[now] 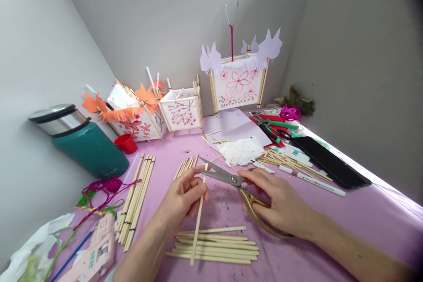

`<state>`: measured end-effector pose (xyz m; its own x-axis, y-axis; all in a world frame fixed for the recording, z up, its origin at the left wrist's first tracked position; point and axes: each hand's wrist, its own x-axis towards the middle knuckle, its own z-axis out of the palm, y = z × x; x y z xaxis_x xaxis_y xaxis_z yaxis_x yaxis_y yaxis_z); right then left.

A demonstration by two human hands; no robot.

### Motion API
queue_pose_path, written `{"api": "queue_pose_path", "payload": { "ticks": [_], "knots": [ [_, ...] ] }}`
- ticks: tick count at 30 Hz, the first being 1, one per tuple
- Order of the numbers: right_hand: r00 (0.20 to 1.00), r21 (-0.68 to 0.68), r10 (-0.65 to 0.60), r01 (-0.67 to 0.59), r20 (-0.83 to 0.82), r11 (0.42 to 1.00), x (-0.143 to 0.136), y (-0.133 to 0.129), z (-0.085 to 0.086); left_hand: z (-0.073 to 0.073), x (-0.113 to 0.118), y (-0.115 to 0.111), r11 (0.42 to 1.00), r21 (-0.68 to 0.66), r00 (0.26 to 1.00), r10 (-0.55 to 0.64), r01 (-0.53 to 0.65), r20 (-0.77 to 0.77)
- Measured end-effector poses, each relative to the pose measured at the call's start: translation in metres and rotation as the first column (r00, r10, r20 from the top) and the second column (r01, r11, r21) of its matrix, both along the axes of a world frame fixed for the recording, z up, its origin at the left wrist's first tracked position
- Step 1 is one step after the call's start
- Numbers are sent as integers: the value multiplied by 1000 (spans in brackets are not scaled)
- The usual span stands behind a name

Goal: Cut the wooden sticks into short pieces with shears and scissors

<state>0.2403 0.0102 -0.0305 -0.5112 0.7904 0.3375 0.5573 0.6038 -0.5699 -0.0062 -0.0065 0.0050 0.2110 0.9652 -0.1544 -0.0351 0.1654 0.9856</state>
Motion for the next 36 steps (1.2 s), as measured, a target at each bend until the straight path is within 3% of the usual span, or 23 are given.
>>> {"api": "queue_pose_path", "payload": {
  "ticks": [21, 36],
  "knots": [
    [996, -3, -5, 5, 91, 1000, -4, -4, -4, -13, 5, -1, 994, -49, 993, 98, -101, -62],
    [988, 2, -66, 66, 137, 998, -11, -13, 1, -14, 11, -4, 995, -32, 995, 90, -91, -30]
  ]
}}
